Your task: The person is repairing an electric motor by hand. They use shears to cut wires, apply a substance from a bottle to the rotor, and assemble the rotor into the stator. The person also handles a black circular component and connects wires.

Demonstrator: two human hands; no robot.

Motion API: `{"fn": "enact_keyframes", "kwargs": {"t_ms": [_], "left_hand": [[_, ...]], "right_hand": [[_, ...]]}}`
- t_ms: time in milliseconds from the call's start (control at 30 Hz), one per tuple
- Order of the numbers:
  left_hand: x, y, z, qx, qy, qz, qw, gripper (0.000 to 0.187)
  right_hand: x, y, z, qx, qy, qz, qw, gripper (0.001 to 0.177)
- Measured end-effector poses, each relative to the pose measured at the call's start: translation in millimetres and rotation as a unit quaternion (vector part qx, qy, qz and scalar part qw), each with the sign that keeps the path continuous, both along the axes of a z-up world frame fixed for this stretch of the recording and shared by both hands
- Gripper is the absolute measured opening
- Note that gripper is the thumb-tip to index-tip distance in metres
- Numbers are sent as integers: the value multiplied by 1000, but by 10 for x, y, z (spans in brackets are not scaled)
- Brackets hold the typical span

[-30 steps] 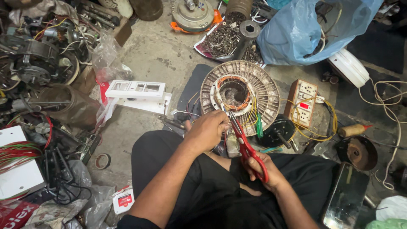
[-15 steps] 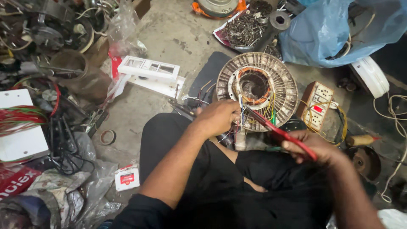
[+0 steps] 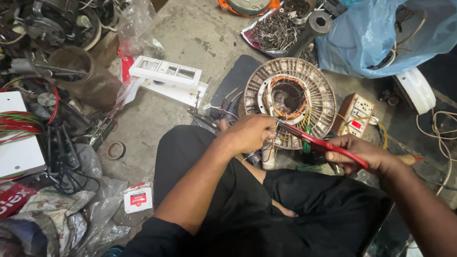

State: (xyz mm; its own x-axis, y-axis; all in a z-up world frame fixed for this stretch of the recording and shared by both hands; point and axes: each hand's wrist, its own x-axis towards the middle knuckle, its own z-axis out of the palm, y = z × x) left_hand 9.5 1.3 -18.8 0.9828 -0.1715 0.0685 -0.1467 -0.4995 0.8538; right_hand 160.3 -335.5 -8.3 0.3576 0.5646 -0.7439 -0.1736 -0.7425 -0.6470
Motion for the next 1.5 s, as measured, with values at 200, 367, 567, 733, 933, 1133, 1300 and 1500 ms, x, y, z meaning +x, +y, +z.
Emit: {"fn": "enact_keyframes", "kwargs": {"t_ms": [200,367,567,733,933,1133,1300,1500], "left_hand": [[-18,-10,21,23,61,-55,996,10],[-216,-40,4,111,206,-108,966,13],[-153,159,40,253,72,151,953,16],[-117,-3,75,280,16,229,932,8],[-91,-296,-176,139,96,212,963,26],[-147,-803,-654,-466,204,172,844,28],[-523,-1546,-629,-601,203,185,751,24],[-1140,-2078,-456,-347,189,55,917,31]], "right_hand": [[-45,66,44,11,6,-17,1000,41],[-76,108,139,-36,4,3,999,38],[-737,-103,227,-120,-69,19,990,40],[-1974,-310,-286,-8,-42,-107,993,26],[-2452,-259,-358,-111,-289,0,951,36],[-2302,-122,-24,-133,-332,123,926,33],[-2270,24,62,-9,-488,18,873,36],[-1907,268,307,139,-377,-213,891,34]]}}
